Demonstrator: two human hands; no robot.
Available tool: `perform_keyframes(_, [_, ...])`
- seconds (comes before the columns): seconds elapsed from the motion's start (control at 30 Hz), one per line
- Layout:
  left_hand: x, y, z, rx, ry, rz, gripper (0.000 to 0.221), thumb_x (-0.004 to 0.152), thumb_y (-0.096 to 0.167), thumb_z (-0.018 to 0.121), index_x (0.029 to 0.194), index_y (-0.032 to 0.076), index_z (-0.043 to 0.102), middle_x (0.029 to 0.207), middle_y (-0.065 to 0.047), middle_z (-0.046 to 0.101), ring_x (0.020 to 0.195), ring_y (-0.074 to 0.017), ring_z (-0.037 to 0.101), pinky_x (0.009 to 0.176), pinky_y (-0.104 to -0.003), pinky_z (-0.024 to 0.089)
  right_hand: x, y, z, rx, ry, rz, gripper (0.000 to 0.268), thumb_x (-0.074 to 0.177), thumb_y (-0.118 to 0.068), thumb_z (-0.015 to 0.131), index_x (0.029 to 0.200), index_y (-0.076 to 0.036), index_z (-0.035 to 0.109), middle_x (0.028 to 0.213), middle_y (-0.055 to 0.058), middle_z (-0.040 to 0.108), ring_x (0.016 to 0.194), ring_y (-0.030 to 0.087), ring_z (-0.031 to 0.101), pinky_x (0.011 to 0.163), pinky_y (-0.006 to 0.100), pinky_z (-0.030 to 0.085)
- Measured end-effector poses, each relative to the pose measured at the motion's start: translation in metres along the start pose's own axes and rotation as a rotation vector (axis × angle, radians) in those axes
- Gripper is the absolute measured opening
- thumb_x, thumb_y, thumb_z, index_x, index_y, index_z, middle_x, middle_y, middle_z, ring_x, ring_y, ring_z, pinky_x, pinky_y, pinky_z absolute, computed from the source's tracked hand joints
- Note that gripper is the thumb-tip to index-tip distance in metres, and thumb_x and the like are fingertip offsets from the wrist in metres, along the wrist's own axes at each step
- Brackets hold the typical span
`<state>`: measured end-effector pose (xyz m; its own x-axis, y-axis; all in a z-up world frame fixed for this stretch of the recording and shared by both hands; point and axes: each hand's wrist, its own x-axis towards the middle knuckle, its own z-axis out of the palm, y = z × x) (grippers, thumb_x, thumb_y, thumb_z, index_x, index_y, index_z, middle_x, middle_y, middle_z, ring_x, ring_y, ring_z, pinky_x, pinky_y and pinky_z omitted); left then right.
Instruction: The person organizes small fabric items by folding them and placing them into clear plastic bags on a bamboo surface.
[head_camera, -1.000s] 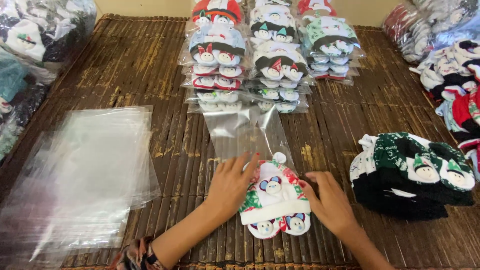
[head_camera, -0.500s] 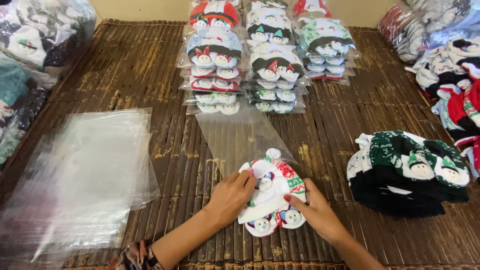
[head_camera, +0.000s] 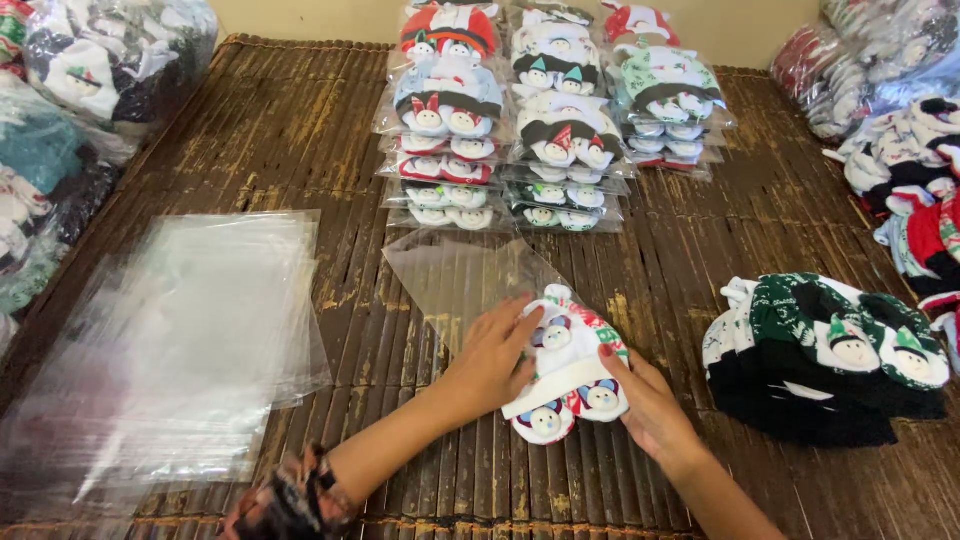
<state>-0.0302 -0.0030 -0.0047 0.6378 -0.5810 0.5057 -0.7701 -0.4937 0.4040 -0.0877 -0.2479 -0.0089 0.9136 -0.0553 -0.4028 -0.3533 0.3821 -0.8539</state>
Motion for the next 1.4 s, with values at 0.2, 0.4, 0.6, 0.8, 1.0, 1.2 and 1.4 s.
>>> perform_keyframes(0.2, [0.028,-0.009,0.027,-0.068,-0.261,-0.231,0.065,0.097,0.017,0.052,0.157,0.005,0.031,0.165,-0.020,0.029,0.151,-0.0456,0.021,0.117,-0.071,0.009,0.027,0.003,0.001,-0.255,0.079,-0.016,0.035,0.095,-0.009,0.065,0.127,0.006,0.060,0.090,0.020,0.069,0.065,0.023,0.066,0.051,0.031,0.055])
perform_keyframes(0.4, [0.018,0.011,0.023,-0.149,-0.098,-0.143,0.058,0.097,0.007,0.051,0.154,0.008,0.039,0.162,-0.014,0.040,0.151,-0.0455,0.028,0.118,-0.070,0.010,0.020,0.002,0.011,-0.390,-0.021,-0.194,0.025,0.092,0.002,0.065,0.117,0.004,0.069,0.087,0.014,0.072,0.062,0.016,0.060,0.052,0.027,0.046])
perform_keyframes(0.6, [0.016,0.026,0.003,-0.095,-0.147,0.016,0.057,0.094,0.006,0.053,0.151,0.003,0.044,0.157,-0.020,0.046,0.151,-0.0427,0.028,0.117,-0.073,0.007,0.014,0.016,0.023,0.186,0.115,0.094,0.047,0.097,-0.004,0.058,0.144,0.000,0.053,0.115,0.020,0.065,0.092,0.023,0.066,0.074,0.031,0.058])
perform_keyframes(0.8, [0.010,0.036,-0.002,-0.093,-0.225,-0.001,0.060,0.088,0.004,0.061,0.147,0.006,0.048,0.160,-0.018,0.041,0.150,-0.0500,0.022,0.112,-0.080,0.006,0.026,0.034,0.004,0.238,0.040,0.080,0.043,0.096,-0.001,0.054,0.138,0.009,0.050,0.118,0.024,0.063,0.096,0.026,0.065,0.082,0.034,0.057])
perform_keyframes(1.0, [-0.001,0.038,-0.001,0.002,-0.195,0.014,0.060,0.098,0.024,0.059,0.153,0.008,0.042,0.162,-0.020,0.037,0.151,-0.0476,0.020,0.111,-0.079,0.003,0.025,0.012,-0.006,0.192,-0.011,0.085,0.073,0.081,0.012,0.056,0.149,0.000,0.032,0.125,0.030,0.054,0.111,0.038,0.058,0.095,0.047,0.054])
perform_keyframes(1.2, [-0.024,0.028,-0.020,0.078,-0.431,-0.156,0.116,0.080,0.048,0.086,0.163,0.010,0.014,0.172,-0.015,0.004,0.153,-0.0470,-0.003,0.109,-0.079,-0.006,0.010,-0.031,-0.032,-0.668,-0.152,-0.158,0.110,0.065,0.013,0.064,0.158,-0.024,0.019,0.170,0.010,0.023,0.139,0.039,0.046,0.103,0.059,0.054])
perform_keyframes(1.4, [-0.032,0.027,-0.008,0.120,-0.413,-0.180,0.097,0.091,0.035,0.076,0.162,0.009,0.016,0.170,-0.018,0.008,0.150,-0.0528,-0.003,0.106,-0.083,0.008,0.017,-0.036,-0.022,-1.074,-0.359,-0.250,0.104,0.074,0.015,0.064,0.158,-0.036,0.028,0.172,0.009,0.018,0.150,0.034,0.036,0.114,0.053,0.047])
